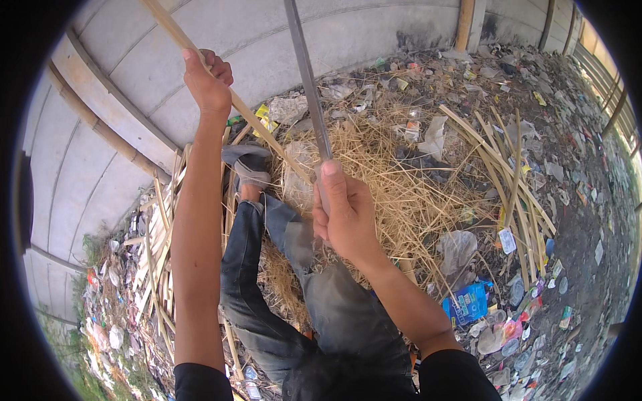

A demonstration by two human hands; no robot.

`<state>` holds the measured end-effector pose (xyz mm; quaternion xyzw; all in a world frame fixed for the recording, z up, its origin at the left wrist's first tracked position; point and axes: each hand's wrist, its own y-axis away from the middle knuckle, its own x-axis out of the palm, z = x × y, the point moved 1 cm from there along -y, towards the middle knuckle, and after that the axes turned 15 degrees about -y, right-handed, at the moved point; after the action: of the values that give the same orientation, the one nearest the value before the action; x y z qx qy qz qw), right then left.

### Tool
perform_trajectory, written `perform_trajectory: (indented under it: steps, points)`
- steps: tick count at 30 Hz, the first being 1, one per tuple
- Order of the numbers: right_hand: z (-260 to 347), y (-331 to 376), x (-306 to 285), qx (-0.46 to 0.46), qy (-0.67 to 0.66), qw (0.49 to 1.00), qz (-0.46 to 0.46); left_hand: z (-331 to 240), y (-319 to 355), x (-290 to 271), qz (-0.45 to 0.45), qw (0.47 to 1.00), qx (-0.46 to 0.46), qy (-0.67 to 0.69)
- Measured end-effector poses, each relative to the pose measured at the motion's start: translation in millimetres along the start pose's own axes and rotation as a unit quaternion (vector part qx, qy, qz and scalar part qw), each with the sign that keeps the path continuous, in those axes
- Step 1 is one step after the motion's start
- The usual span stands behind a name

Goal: The person sits on a pile of straw and debris, holding a long bamboo strip on their lap. They use a knife to shave thin strips off the bamboo, repeatedly scraping the blade along the length of the material to smooth or thin it.

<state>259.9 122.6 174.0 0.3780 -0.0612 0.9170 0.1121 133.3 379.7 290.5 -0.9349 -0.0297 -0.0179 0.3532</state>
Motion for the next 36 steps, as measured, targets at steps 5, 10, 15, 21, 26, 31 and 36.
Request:
perform_trajectory:
  steps: [5,10,15,21,26,31,36]
  points:
    - [-7.0,2.9,22.1,-0.283,-0.157,0.938,0.123,1.7,-0.6,-2.0,0.003,1.0,0.015,-0.001]
    - [-126.3,30.8,-97.6,0.284,0.056,0.952,-0.098,-0.9,-2.0,8.7,0.003,1.0,0.002,0.013]
    - [-102.7,21.5,-99.2,0.225,0.039,0.954,-0.193,1.9,-4.0,-3.1,0.014,0.999,-0.016,0.027]
    - [-16.3,-3.6,-14.9,-0.132,-0.054,0.989,0.046,3.3,-4.5,-9.6,0.043,0.998,-0.024,0.049]
    - [-111.7,18.2,-66.2,0.068,0.01,0.998,-0.015,-3.7,-1.5,14.2,0.043,0.999,-0.026,0.017]
    - [-63.3,-9.8,-73.6,0.208,0.035,0.974,-0.081,0.6,-2.0,-2.1,0.098,0.994,-0.028,0.047]
    - [15.7,-6.8,-12.7,-0.08,-0.037,0.996,0.027,3.2,-1.5,-4.3,0.11,0.992,-0.032,0.044]
